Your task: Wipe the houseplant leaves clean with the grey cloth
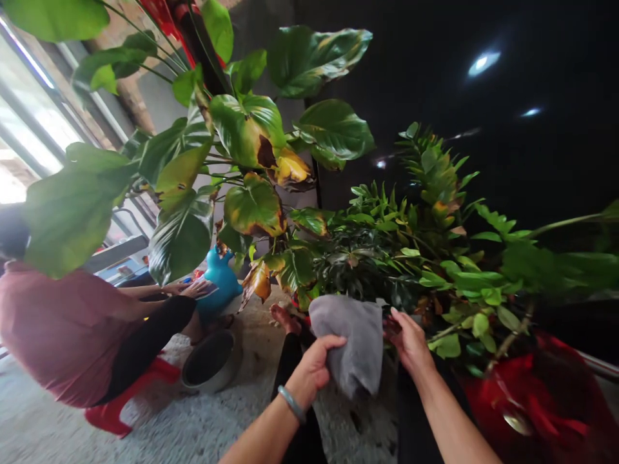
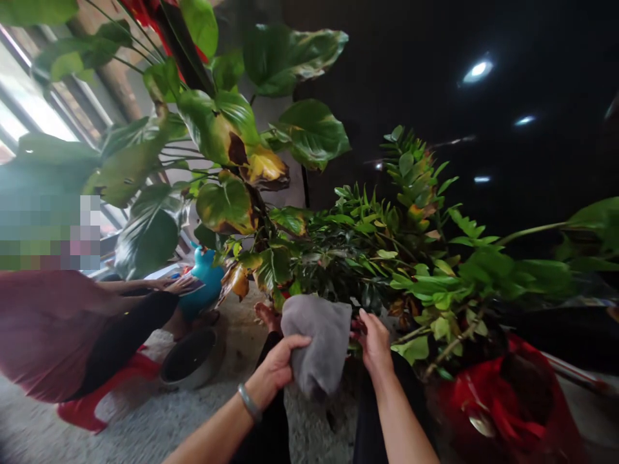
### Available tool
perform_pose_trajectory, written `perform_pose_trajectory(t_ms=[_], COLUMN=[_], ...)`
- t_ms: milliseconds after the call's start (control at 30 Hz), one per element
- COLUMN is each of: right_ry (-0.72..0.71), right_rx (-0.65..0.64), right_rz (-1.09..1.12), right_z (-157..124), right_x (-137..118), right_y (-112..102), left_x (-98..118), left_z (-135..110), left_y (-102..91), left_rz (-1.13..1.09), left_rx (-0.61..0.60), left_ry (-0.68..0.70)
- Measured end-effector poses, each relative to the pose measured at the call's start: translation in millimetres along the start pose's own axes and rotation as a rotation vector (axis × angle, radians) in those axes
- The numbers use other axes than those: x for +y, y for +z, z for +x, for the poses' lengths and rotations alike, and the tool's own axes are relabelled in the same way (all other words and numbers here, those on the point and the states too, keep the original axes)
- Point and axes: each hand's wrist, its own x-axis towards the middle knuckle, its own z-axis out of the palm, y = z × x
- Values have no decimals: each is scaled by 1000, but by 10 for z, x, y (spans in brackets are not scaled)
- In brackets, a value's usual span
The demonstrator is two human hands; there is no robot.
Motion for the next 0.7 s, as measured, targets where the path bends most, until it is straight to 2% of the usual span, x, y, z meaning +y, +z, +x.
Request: perform_pose_trajectory(t_ms=[100, 267, 400, 500, 600, 700], right_ry=[-73, -220, -324, -369, -365, -331], right_rx=[87, 227, 287, 282, 259, 242], right_rz=[4, -18, -58, -77, -73, -43], right_z=[42, 142, 262, 324, 334, 314], right_x=[35, 66, 43, 7, -34, -66], right_y=[-11, -23, -42, -38, -20, -8], left_x=[-154, -59, -98, -94, 116, 501], left_z=[-130, -130, -99, -221, -409, -497], left_y=[-155, -271, -411, -474, -369, -54], left_rz=[-1, -64, 24, 198, 346, 359], left_rx=[72, 83, 30, -61, -174, -240], left_ry=[-75, -40, -38, -67, 9, 186])
